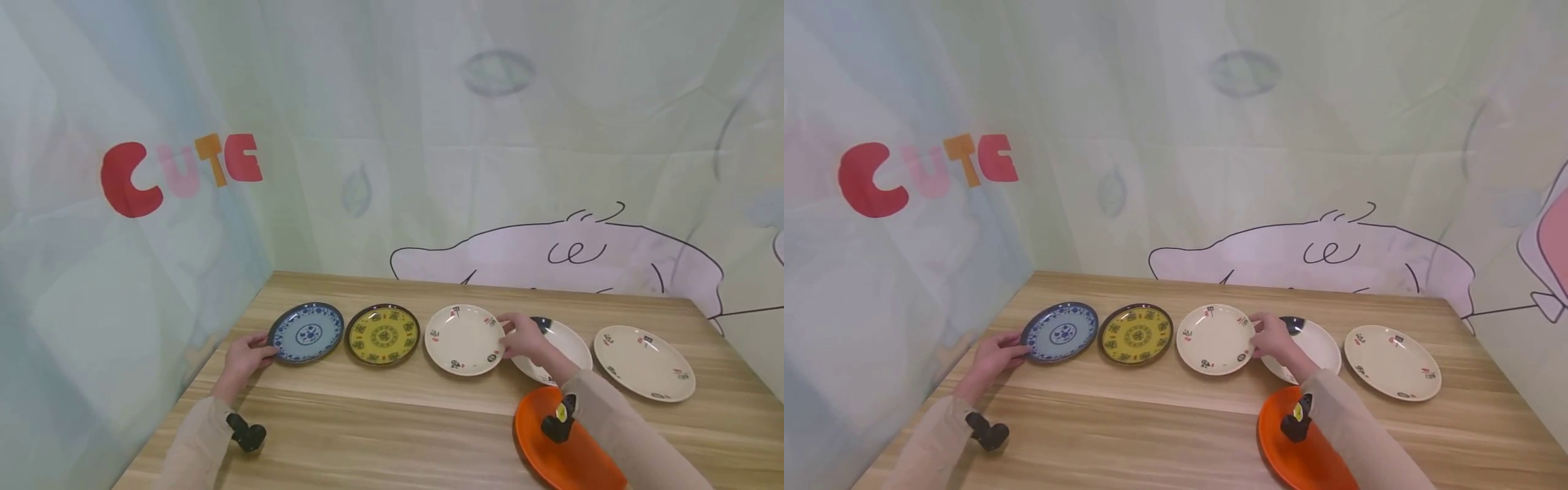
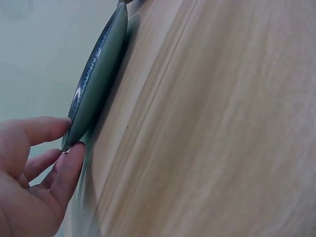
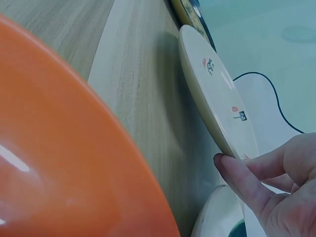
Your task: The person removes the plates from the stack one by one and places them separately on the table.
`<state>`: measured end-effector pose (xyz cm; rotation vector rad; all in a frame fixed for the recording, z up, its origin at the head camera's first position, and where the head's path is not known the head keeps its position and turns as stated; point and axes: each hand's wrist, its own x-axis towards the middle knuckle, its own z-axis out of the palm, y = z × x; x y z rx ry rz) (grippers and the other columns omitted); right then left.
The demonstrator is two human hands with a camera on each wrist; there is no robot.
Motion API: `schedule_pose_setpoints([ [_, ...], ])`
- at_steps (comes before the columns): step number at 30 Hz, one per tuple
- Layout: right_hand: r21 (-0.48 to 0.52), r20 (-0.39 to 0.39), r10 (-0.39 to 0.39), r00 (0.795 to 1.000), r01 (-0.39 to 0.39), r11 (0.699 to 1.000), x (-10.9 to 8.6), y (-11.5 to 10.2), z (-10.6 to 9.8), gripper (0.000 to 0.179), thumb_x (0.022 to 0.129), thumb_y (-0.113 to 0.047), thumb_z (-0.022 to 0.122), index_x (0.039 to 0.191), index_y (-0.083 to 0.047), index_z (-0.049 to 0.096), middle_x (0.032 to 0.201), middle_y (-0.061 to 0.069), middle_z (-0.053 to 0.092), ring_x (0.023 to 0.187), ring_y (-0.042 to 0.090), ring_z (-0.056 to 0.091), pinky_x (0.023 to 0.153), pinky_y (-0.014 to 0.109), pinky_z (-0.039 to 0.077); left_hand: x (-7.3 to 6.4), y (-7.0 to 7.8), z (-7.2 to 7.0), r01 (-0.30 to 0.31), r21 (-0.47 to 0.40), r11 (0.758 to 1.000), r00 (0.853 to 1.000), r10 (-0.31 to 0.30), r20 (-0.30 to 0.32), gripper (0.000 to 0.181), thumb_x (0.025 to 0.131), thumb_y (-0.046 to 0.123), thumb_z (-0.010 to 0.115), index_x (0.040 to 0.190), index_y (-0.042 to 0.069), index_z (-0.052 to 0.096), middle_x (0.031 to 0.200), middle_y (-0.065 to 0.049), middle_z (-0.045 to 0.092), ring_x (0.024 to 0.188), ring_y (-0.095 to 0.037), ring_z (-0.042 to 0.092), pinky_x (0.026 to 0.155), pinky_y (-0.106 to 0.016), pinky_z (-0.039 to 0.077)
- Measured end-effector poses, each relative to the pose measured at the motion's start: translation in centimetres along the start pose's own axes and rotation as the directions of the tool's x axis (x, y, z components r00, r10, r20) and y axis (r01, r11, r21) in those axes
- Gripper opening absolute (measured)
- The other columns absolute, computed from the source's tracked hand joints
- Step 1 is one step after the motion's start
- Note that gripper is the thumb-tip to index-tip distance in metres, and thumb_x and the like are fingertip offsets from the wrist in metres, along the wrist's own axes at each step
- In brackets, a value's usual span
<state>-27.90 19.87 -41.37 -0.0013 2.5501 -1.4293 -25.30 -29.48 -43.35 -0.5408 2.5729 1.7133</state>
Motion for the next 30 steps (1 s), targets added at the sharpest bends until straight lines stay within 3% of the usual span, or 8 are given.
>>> schedule_pose_setpoints([
  [14,0.016,-0.046,0.004,0.999,-0.003,1.000,0.3,0.1,1.0,0.052,0.075,0.015,0.051,0.126,0.014,0.040,0.101,0.028,0.050,0.069,0.023,0.058,0.059,0.031,0.056,-0.1,-0.2,0.1,-0.015,-0.006,1.000,1.000,0.015,-0.008,0.054,0.083,-0.005,0.057,0.131,-0.012,0.035,0.128,-0.033,0.039,0.105,-0.034,0.052,0.070,-0.021,0.054],
  [24,-0.176,-0.068,-0.011,0.998,-0.001,0.984,0.5,-0.2,1.5,0.046,0.074,0.013,0.052,0.119,0.018,0.045,0.100,0.031,0.055,0.073,0.025,0.061,0.056,0.026,0.055,0.1,-0.3,0.0,-0.026,-0.011,1.000,1.000,0.026,-0.002,0.054,0.082,-0.005,0.057,0.130,-0.014,0.034,0.127,-0.034,0.038,0.099,-0.031,0.055,0.070,-0.022,0.054],
  [30,-0.283,-0.077,-0.032,0.997,0.009,0.959,0.8,-0.3,1.8,0.045,0.070,0.014,0.053,0.114,0.017,0.050,0.094,0.027,0.059,0.072,0.024,0.061,0.053,0.025,0.054,0.1,-0.5,0.1,-0.031,0.006,0.999,0.999,0.031,-0.004,0.053,0.083,-0.005,0.056,0.130,-0.015,0.033,0.127,-0.035,0.038,0.107,-0.039,0.050,0.074,-0.026,0.054],
])
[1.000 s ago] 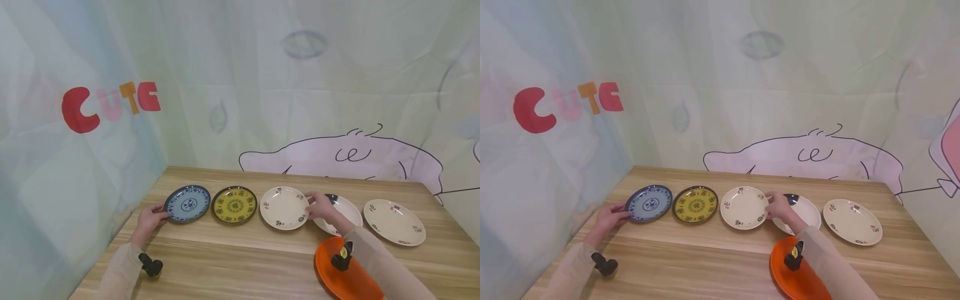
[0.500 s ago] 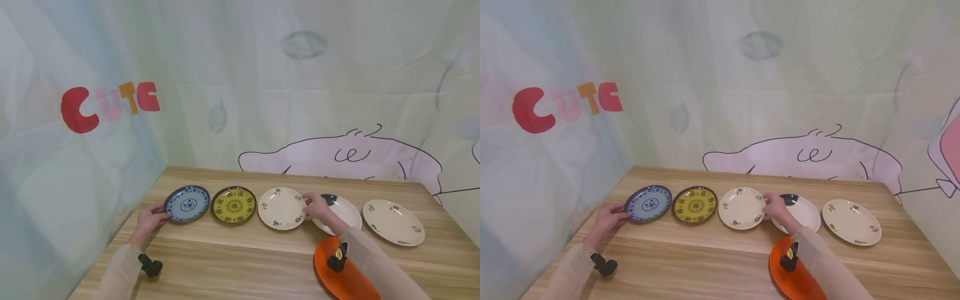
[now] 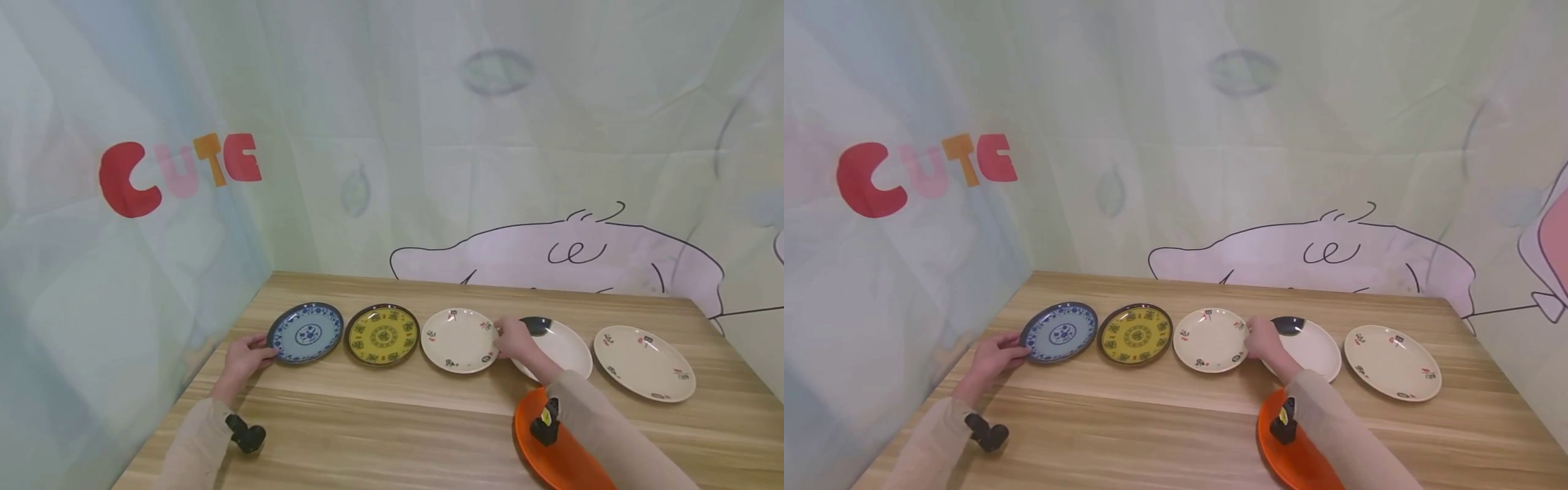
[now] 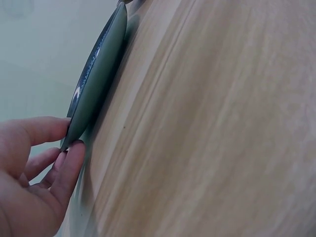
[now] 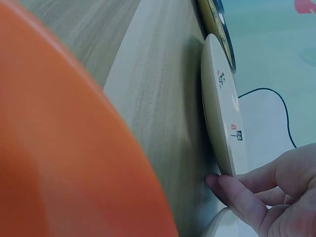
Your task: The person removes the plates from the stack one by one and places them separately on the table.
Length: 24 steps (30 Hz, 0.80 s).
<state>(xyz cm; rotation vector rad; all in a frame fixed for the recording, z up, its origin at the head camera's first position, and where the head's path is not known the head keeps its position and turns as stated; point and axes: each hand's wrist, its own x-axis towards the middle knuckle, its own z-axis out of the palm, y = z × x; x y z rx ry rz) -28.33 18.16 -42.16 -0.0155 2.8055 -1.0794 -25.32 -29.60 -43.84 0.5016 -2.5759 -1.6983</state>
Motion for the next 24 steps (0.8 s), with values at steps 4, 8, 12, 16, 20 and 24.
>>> schedule_pose_setpoints([
  [4,-0.020,-0.016,-0.011,1.000,0.011,1.000,-0.2,-0.2,0.0,0.040,0.068,0.014,0.053,0.108,0.016,0.056,0.087,0.023,0.061,0.068,0.022,0.060,0.053,0.025,0.054,-0.1,0.1,0.1,0.003,0.017,1.000,1.000,-0.003,0.002,0.053,0.084,-0.004,0.055,0.131,-0.015,0.033,0.128,-0.035,0.038,0.111,-0.041,0.047,0.075,-0.027,0.054],
  [8,-0.042,-0.038,-0.038,0.999,0.037,0.998,-0.3,-0.2,0.1,0.026,0.066,0.014,0.053,0.091,0.012,0.062,0.073,0.015,0.060,0.061,0.018,0.056,0.049,0.023,0.050,-0.1,0.1,0.1,-0.008,0.020,1.000,1.000,0.008,0.010,0.054,0.084,-0.004,0.055,0.131,-0.015,0.032,0.128,-0.035,0.037,0.112,-0.041,0.047,0.075,-0.026,0.054],
  [12,-0.058,-0.063,-0.065,0.996,0.062,0.996,-0.3,-0.1,0.1,0.012,0.065,0.013,0.052,0.066,0.002,0.056,0.056,0.004,0.048,0.051,0.013,0.046,0.043,0.019,0.039,-0.1,0.1,-0.1,-0.017,0.006,1.000,1.000,0.017,0.014,0.054,0.084,-0.004,0.056,0.131,-0.015,0.032,0.129,-0.035,0.036,0.111,-0.041,0.047,0.074,-0.025,0.054],
  [16,-0.063,-0.084,-0.086,0.993,0.080,0.995,-0.4,-0.1,-0.1,0.015,0.066,0.012,0.053,0.075,0.005,0.061,0.066,0.012,0.057,0.056,0.016,0.050,0.046,0.020,0.040,-0.1,0.0,-0.1,-0.010,0.005,1.000,1.000,0.010,0.013,0.055,0.084,-0.004,0.056,0.131,-0.014,0.031,0.130,-0.035,0.035,0.113,-0.042,0.046,0.075,-0.025,0.054],
  [20,-0.096,-0.100,-0.109,0.989,0.100,0.990,-0.7,-0.1,-0.2,0.038,0.068,0.009,0.056,0.105,0.016,0.058,0.099,0.029,0.061,0.080,0.029,0.058,0.064,0.032,0.052,0.0,-0.2,-0.1,-0.007,0.005,1.000,1.000,0.007,0.019,0.055,0.084,-0.004,0.055,0.131,-0.015,0.031,0.130,-0.035,0.035,0.114,-0.042,0.046,0.077,-0.027,0.054],
  [24,-0.098,-0.130,-0.133,0.983,0.121,0.988,-1.1,-0.2,-0.6,0.044,0.070,0.006,0.060,0.112,0.017,0.053,0.106,0.030,0.059,0.095,0.037,0.058,0.080,0.042,0.051,0.2,-0.3,-0.2,-0.011,0.009,1.000,1.000,0.010,0.017,0.055,0.084,-0.003,0.057,0.131,-0.015,0.031,0.129,-0.035,0.036,0.112,-0.041,0.047,0.076,-0.027,0.054],
])
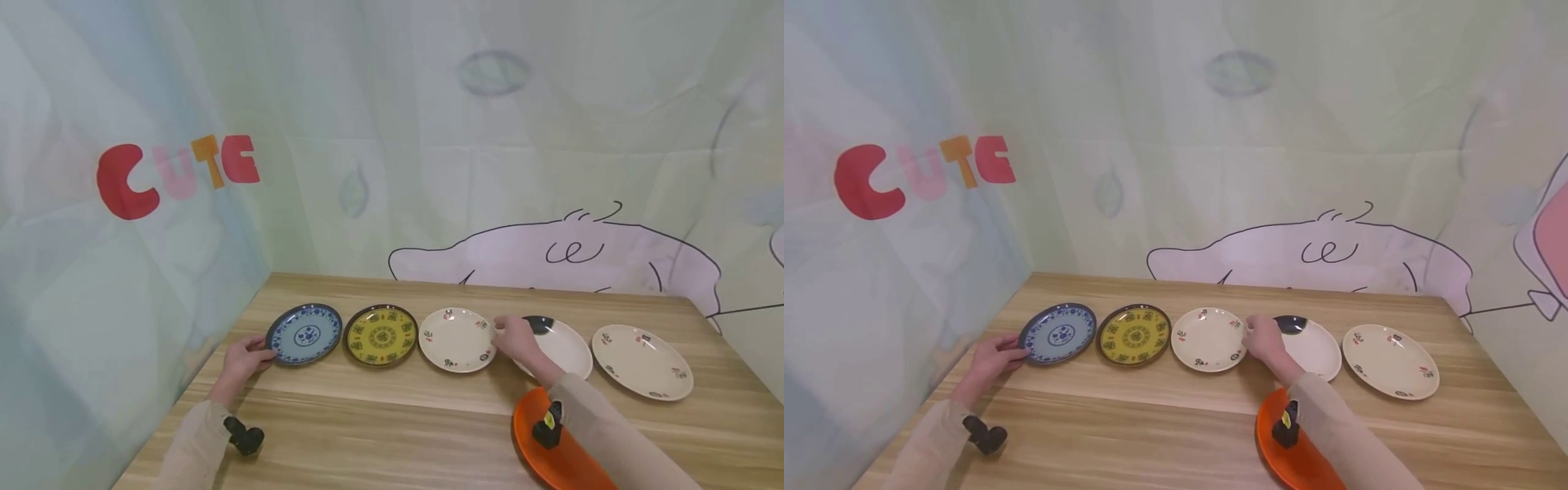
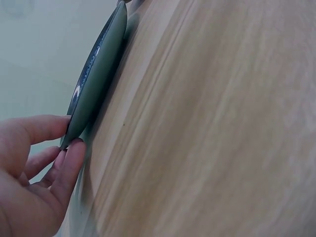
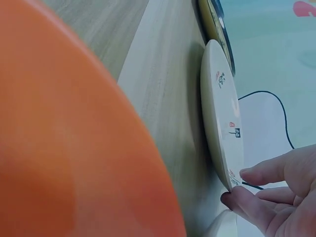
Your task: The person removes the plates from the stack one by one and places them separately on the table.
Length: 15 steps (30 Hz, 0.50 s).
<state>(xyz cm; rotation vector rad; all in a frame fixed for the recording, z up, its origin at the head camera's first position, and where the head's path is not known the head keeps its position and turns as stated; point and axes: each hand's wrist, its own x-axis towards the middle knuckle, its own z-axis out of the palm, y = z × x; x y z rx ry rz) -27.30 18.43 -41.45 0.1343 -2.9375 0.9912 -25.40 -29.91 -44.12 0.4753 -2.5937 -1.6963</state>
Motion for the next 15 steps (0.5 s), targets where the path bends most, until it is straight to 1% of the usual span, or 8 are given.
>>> schedule_pose_setpoints([
  [2,0.016,-0.008,-0.004,1.000,0.004,1.000,-0.1,0.0,-0.3,0.045,0.072,0.004,0.062,0.114,0.016,0.052,0.106,0.030,0.059,0.099,0.040,0.056,0.083,0.045,0.049,0.0,0.0,0.0,0.002,0.006,1.000,1.000,-0.002,-0.007,0.055,0.084,-0.002,0.057,0.131,-0.014,0.032,0.129,-0.035,0.036,0.112,-0.041,0.047,0.076,-0.027,0.054],
  [5,0.039,0.005,0.004,1.000,-0.004,0.999,-0.1,0.0,-0.9,0.046,0.075,0.000,0.062,0.117,0.015,0.051,0.110,0.030,0.057,0.102,0.041,0.054,0.085,0.046,0.048,0.0,0.1,0.0,0.009,0.014,1.000,1.000,-0.009,-0.015,0.054,0.085,0.000,0.056,0.131,-0.013,0.032,0.130,-0.034,0.036,0.113,-0.041,0.046,0.078,-0.028,0.053],
  [10,0.059,0.036,-0.006,0.999,0.004,0.998,0.0,0.5,-1.9,0.048,0.079,-0.005,0.061,0.121,0.013,0.047,0.115,0.031,0.054,0.102,0.042,0.054,0.081,0.046,0.050,0.0,0.6,-0.2,0.027,0.020,0.999,0.999,-0.026,-0.031,0.055,0.088,0.006,0.053,0.134,-0.012,0.030,0.132,-0.033,0.035,0.116,-0.041,0.043,0.083,-0.030,0.052],
  [12,0.063,0.046,-0.025,0.999,0.022,0.998,0.1,0.8,-2.3,0.049,0.081,-0.007,0.061,0.123,0.013,0.046,0.116,0.032,0.053,0.101,0.042,0.055,0.079,0.045,0.051,-0.1,0.9,-0.4,0.011,0.033,0.999,0.999,-0.010,-0.037,0.054,0.089,0.008,0.052,0.133,-0.012,0.030,0.131,-0.033,0.036,0.115,-0.041,0.044,0.082,-0.030,0.052],
  [15,0.062,0.052,-0.059,0.997,0.056,0.997,0.1,1.4,-2.9,0.051,0.082,-0.010,0.060,0.125,0.012,0.045,0.118,0.032,0.051,0.100,0.041,0.055,0.079,0.045,0.051,-0.2,1.6,-0.7,-0.030,0.065,0.997,0.998,0.033,-0.047,0.052,0.090,0.011,0.050,0.132,-0.013,0.032,0.129,-0.033,0.037,0.115,-0.041,0.043,0.086,-0.035,0.050],
])
